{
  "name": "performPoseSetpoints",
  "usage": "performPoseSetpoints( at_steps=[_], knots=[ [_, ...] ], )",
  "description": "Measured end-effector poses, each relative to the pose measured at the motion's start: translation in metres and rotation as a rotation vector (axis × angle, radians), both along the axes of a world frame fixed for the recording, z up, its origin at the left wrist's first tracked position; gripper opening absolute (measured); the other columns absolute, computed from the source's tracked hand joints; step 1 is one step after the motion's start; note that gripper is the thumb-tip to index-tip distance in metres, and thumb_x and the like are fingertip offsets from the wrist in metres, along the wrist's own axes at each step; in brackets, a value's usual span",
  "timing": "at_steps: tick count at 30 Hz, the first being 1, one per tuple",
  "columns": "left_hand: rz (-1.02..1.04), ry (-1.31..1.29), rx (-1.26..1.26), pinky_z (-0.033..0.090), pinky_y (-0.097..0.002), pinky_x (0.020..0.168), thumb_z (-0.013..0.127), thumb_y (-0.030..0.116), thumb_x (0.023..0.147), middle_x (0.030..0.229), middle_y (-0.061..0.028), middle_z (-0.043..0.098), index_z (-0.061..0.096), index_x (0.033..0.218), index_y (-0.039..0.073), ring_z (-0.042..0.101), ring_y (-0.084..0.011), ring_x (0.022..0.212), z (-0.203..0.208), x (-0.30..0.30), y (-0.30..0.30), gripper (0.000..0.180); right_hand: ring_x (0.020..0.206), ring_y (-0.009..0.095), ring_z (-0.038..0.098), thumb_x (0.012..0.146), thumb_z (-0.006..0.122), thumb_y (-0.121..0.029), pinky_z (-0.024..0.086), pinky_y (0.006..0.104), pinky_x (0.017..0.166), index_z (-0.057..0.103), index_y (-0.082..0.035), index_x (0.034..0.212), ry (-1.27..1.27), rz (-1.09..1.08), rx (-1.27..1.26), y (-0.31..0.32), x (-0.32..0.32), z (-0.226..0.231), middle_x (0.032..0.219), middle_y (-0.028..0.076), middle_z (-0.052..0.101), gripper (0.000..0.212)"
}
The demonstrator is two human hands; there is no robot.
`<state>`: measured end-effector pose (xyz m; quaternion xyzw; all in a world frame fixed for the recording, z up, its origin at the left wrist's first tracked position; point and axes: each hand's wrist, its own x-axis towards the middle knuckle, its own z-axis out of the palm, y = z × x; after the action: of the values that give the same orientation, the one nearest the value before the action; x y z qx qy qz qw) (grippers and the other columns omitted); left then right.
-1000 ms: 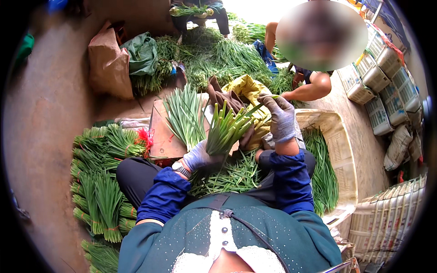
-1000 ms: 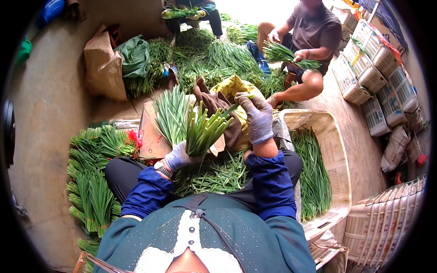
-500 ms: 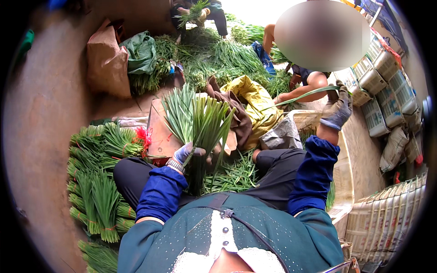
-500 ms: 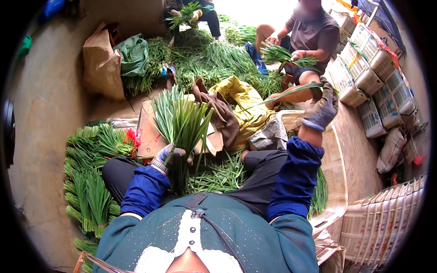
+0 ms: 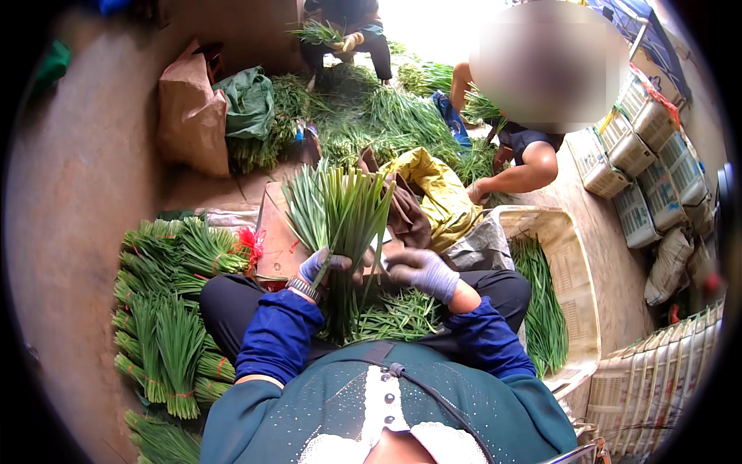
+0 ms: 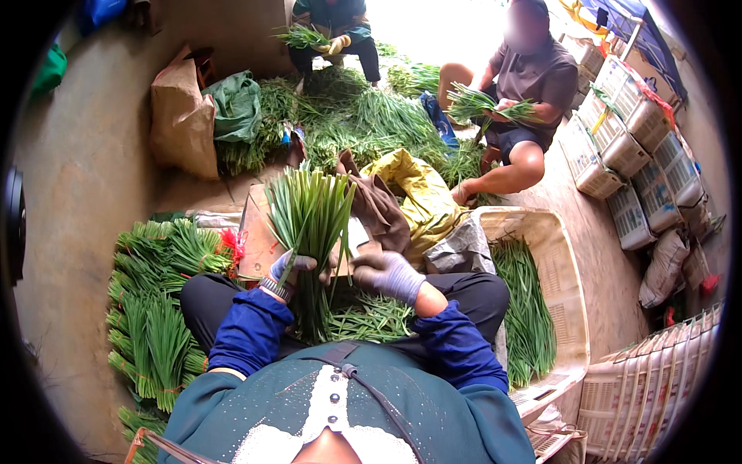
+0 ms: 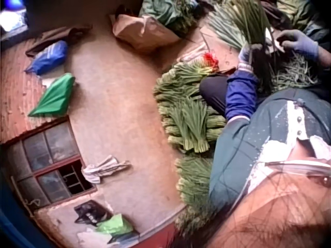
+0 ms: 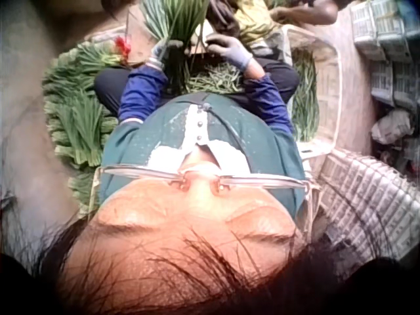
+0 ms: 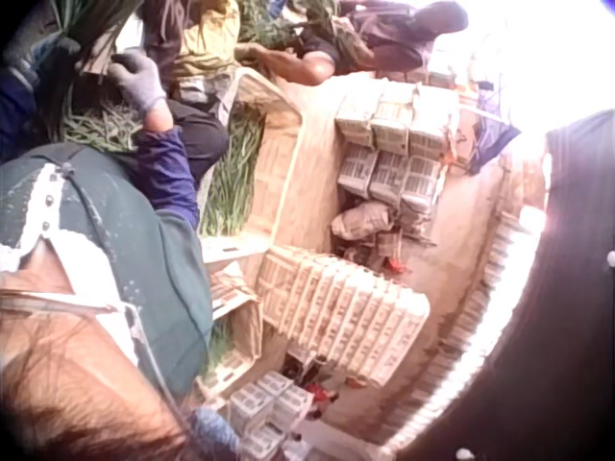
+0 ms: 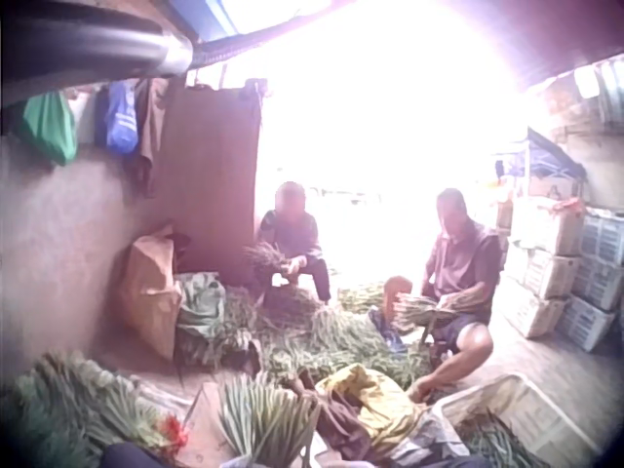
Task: The person picks up stalks of green plants, trims the ends with a large knife on a wooden block, gathers them into a bundle, and secures the bundle with a red tie before placing it into a plastic crate.
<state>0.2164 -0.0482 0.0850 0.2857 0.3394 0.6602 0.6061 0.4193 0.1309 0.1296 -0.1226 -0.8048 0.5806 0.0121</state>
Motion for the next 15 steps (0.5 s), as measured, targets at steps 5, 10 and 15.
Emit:
performPoseSetpoints(
  at_steps=[5, 10, 15],
  knots=[
    [-0.101, 0.125, 0.065, 0.051, -0.0299, 0.067, 0.076, 0.037, 0.073, 0.094, -0.01, 0.067, 0.067, 0.107, -0.002, 0.065, -0.0165, 0.074, -0.001, 0.0, 0.005, 0.052, 0.086, 0.013, 0.062, 0.097, 0.062, -0.02, 0.05, 0.0254, 0.08, 0.063, 0.0, 0.119, 0.447, -0.567, -0.373, 0.034, -0.043, 0.038, 0.097, 0.004, 0.066, 0.03],
    [-0.225, 0.114, 0.053, 0.05, -0.0304, 0.068, 0.076, 0.037, 0.075, 0.103, -0.0103, 0.065, 0.065, 0.11, -0.001, 0.062, -0.0159, 0.076, 0.007, 0.008, 0.008, 0.053, 0.083, 0.01, 0.061, 0.091, 0.068, -0.023, 0.048, 0.0231, 0.076, 0.071, 0.001, 0.106, 0.296, -0.525, -0.274, 0.048, -0.07, 0.042, 0.088, 0.002, 0.069, 0.028],
    [-0.183, 0.039, -0.046, 0.052, -0.0304, 0.069, 0.075, 0.033, 0.074, 0.103, -0.0101, 0.065, 0.065, 0.11, -0.001, 0.063, -0.0162, 0.076, -0.001, 0.005, 0.0, 0.051, 0.072, 0.014, 0.064, 0.09, 0.068, -0.01, 0.053, 0.0273, 0.068, 0.07, 0.0, 0.093, 0.735, -0.789, -0.513, 0.08, -0.067, 0.056, 0.09, 0.008, 0.071, 0.01]
  ],
)
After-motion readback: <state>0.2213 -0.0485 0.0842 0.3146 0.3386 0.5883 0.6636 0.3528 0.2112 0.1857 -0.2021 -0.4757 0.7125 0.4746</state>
